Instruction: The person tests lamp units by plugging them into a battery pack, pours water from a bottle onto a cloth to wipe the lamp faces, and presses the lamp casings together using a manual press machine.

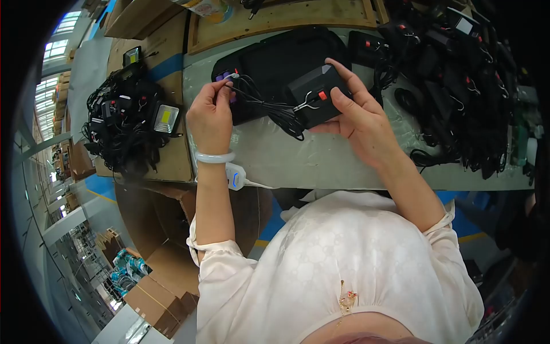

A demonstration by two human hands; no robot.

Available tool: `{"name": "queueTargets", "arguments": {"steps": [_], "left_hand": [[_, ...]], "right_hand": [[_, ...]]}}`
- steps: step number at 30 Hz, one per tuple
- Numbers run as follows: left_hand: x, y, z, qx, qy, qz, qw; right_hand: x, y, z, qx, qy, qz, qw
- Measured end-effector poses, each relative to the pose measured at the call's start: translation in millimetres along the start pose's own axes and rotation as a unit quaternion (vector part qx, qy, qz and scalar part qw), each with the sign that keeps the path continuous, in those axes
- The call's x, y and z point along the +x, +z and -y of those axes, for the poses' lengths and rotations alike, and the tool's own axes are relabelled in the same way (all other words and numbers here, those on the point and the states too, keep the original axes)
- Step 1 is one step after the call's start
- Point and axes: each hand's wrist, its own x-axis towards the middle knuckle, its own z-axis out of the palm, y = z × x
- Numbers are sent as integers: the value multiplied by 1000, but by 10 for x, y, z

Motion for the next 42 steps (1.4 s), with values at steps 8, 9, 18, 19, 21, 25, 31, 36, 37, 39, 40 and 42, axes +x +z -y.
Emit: {"name": "queueTargets", "arguments": {"steps": [8,9,18,19,21,25,31,36,37,39,40,42], "left_hand": [[13,79,84,178,159,-22,971],[19,74,90,195,170,-21,966],[-50,134,50,312,189,-39,930],[-42,160,57,325,191,-44,925],[-58,136,71,296,178,-66,936],[-273,-193,-205,136,198,-20,971],[-1021,-169,-832,16,268,303,915],[-1426,228,-572,-498,-138,233,824],[-1416,195,-532,-519,-187,251,795],[-1442,151,-505,-597,-289,280,694],[-1456,173,-501,-636,-314,278,647],[-1518,221,-495,-673,-338,288,591]], "right_hand": [[61,-4,105,4,25,8,1000],[69,10,102,-16,19,-8,1000],[91,-55,9,-51,38,-41,997],[62,-45,13,-60,40,-16,997],[-32,-42,-4,-83,45,16,995],[-333,-160,-33,-174,70,7,982],[-818,-188,-112,-168,74,71,980],[-708,-407,-58,-547,-145,-20,824],[-642,-539,-76,-619,-202,-31,759],[-549,-697,-56,-736,-313,-52,598],[-555,-648,-94,-749,-320,-84,574],[-523,-530,-105,-788,-272,-116,540]]}}
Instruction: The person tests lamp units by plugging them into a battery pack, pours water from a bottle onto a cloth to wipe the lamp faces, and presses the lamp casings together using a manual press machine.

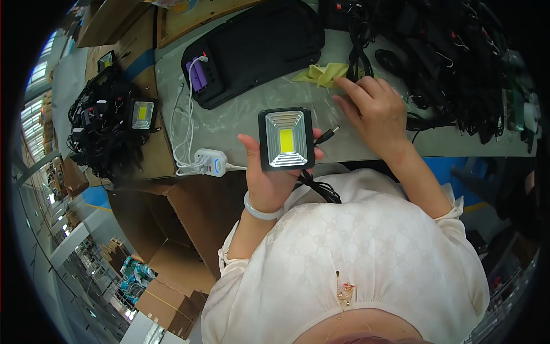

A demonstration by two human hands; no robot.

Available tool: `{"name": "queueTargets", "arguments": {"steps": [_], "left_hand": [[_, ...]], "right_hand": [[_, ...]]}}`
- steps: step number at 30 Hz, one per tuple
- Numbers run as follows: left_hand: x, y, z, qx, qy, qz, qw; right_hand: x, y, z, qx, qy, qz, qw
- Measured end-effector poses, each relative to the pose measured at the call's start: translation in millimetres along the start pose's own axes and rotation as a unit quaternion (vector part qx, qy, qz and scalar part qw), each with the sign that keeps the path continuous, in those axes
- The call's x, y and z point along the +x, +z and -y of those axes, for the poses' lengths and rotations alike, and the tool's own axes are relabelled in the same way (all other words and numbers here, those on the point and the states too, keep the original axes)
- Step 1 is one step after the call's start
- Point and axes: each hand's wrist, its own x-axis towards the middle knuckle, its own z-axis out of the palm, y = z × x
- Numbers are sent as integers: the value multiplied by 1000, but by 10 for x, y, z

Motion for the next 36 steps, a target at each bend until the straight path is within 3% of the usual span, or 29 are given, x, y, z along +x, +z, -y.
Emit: {"name": "queueTargets", "arguments": {"steps": [4,10,12,13,15,18,19,22,25,27,29,30,32,34,35,36], "left_hand": [[-31,113,86,-5,-20,-37,999],[3,75,108,14,-8,-57,998],[45,117,161,22,7,-66,998],[90,174,210,-14,19,-118,993],[156,297,306,-83,41,-222,971],[57,36,245,-35,-64,-5,997],[16,112,208,-32,-56,-18,998],[15,308,57,-31,-31,-40,998],[66,305,42,-36,-42,-52,997],[74,161,116,-61,-54,-13,997],[19,4,87,-93,-56,45,993],[-52,115,-149,63,44,50,996],[-199,337,-620,401,229,-43,886],[-245,310,-1334,598,437,-186,646],[-272,196,-1825,669,446,-278,525],[-239,259,-2202,753,445,-362,322]], "right_hand": [[141,88,-79,-60,-32,-33,997],[254,-535,290,81,-85,-165,979],[168,-445,494,279,-103,-55,953],[130,-366,565,372,-108,0,922],[138,-153,571,317,-143,13,937],[379,18,222,199,-137,-3,970],[398,8,111,153,-122,-15,981],[304,-189,-37,295,60,82,950],[130,-312,88,405,95,39,909],[100,-412,290,350,-121,40,928],[57,-418,274,297,-129,59,944],[50,-414,159,248,-89,78,962],[33,-417,-116,154,-8,114,981],[81,-474,-180,120,-24,97,988],[128,-504,-207,103,-32,87,990],[255,-564,-237,101,-48,72,991]]}}
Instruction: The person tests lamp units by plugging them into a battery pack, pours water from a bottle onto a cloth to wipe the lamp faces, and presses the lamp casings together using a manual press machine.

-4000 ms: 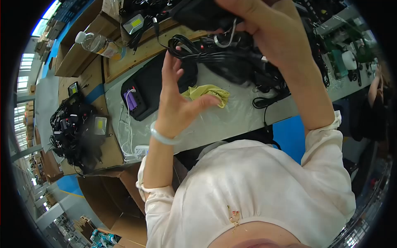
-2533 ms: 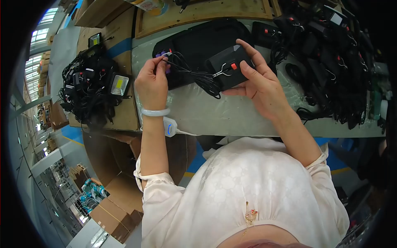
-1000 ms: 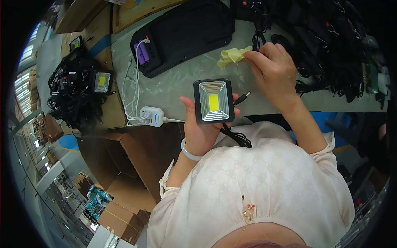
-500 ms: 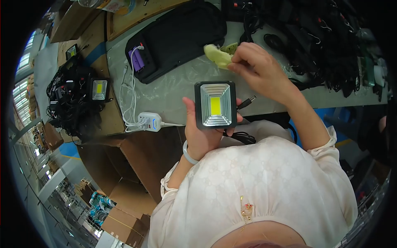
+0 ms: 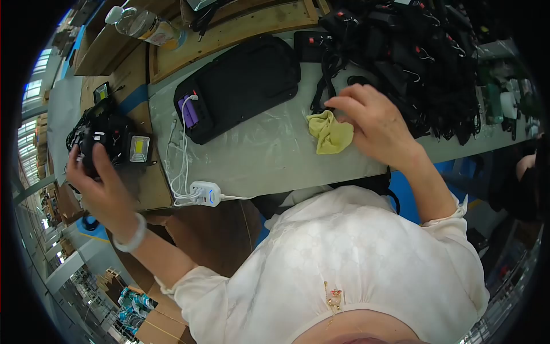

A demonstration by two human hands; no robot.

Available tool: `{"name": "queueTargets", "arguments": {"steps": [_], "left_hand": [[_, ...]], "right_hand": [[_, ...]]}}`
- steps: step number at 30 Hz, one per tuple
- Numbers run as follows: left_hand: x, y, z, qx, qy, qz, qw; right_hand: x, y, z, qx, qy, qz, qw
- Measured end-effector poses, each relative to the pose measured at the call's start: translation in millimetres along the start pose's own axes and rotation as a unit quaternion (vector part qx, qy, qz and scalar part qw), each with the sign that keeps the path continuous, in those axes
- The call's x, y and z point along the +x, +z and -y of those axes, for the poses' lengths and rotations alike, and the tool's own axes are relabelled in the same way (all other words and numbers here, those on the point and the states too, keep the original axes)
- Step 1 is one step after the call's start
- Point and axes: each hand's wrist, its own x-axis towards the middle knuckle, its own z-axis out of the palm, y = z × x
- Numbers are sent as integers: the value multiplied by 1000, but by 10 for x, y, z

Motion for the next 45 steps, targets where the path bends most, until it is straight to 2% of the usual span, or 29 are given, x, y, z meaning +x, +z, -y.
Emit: {"name": "queueTargets", "arguments": {"steps": [2,3,4,5,6,7,9,10,13,14,15,16,17,18,19,21,23,25,27,29,30,31,32,34,35,38,41,43,45], "left_hand": [[658,15,854,253,28,20,967],[896,89,1307,409,80,14,909],[1086,144,1833,456,93,48,884],[1120,180,2148,503,93,51,858],[1124,216,2390,548,93,56,829],[1113,223,2502,592,91,60,798],[1072,173,2475,609,62,62,789],[1032,159,2342,612,55,55,787],[762,86,1644,619,42,19,784],[648,148,1581,478,108,10,872],[539,211,1498,322,171,0,931],[330,271,1084,155,167,46,972],[48,349,531,-16,158,90,983],[-254,472,150,-243,45,158,956],[-482,519,-233,-338,-4,225,914],[-723,705,-800,-398,37,300,866],[-877,987,-1293,-495,12,260,829],[-927,1331,-1583,-470,93,180,859],[-970,1441,-1578,-475,110,190,852],[-1040,1415,-1487,-512,58,289,807],[-1077,1274,-1521,-523,-57,309,792],[-1098,1110,-1442,-536,-109,316,775],[-1151,1025,-1299,-472,-62,294,829],[-1270,938,-1010,-346,13,264,900],[-1333,901,-880,-288,40,258,921],[-1599,918,-569,-139,135,246,950],[-1590,851,-533,-48,196,233,951],[-1483,751,-533,38,235,226,945],[-1503,746,-443,43,210,271,938]], "right_hand": [[292,-127,-222,-121,-61,-87,987],[491,-163,-343,-163,-71,-146,973],[718,-198,-481,-224,-98,-194,950],[906,-217,-564,-296,-49,-160,941],[1108,-294,-620,-377,-104,-166,905],[1270,-271,-769,-462,-44,-48,885],[1438,-387,-708,-411,63,146,898],[1523,-444,-681,-381,122,234,886],[1378,-584,-685,-216,120,115,962],[1321,-622,-603,-146,136,93,975],[1272,-607,-599,-71,114,25,991],[1215,-580,-614,7,91,-44,995],[1178,-563,-603,84,66,-114,988],[1180,-635,-428,198,105,-110,968],[1173,-634,-305,279,90,-130,947],[1149,-630,-69,411,59,-142,899],[1118,-696,199,489,31,-108,865],[1076,-795,479,542,34,-88,835],[1011,-864,630,594,39,-102,797],[923,-899,665,647,14,-110,755],[828,-823,550,707,-52,-94,699],[752,-764,338,706,-15,-71,705],[675,-705,128,704,21,-48,708],[509,-417,136,712,134,-95,683],[419,-255,147,712,191,-116,665],[203,222,76,720,268,-66,637],[156,357,100,716,304,-84,623],[156,376,100,684,293,-74,664],[146,381,133,650,287,-68,700]]}}
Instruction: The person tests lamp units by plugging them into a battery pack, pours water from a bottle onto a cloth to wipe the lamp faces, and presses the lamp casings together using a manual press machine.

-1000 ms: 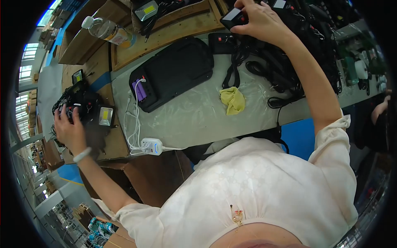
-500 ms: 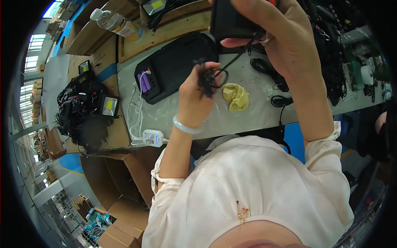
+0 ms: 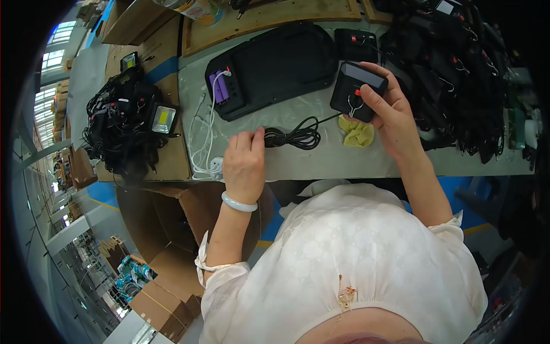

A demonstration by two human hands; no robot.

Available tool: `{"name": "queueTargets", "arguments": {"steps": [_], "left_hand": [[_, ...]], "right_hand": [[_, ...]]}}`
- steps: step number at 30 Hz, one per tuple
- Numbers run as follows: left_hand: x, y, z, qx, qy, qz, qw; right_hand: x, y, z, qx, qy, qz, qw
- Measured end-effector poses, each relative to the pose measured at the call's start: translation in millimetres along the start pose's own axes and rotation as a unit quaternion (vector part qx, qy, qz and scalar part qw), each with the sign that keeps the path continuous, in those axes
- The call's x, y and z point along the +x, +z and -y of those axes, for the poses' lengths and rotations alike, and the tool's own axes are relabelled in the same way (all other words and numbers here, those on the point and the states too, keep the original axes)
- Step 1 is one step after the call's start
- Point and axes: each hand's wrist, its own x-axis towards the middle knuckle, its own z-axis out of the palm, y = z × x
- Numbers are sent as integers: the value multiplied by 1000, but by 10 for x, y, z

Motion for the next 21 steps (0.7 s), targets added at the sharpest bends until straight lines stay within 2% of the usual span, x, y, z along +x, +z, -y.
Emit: {"name": "queueTargets", "arguments": {"steps": [1,4,6,7,9,13,16,19,21], "left_hand": [[-15,9,39,-6,-11,22,1000],[163,-121,241,-27,-34,-122,992],[408,-223,368,-172,-134,-188,958],[499,-178,464,-270,-180,-176,929],[678,-81,630,-456,-267,-148,836],[853,77,747,-420,-274,-129,856],[906,0,679,-298,-247,-101,917],[937,3,699,-234,-213,-86,945],[933,49,641,-257,-228,-97,934]], "right_hand": [[-13,17,-4,10,5,-1,1000],[-11,116,-31,50,18,-1,999],[21,212,6,85,29,6,996],[53,280,42,82,28,17,996],[132,413,132,73,25,39,996],[263,489,189,61,6,50,997],[294,482,173,71,19,44,996],[309,461,138,80,28,39,996],[327,446,119,85,24,45,995]]}}
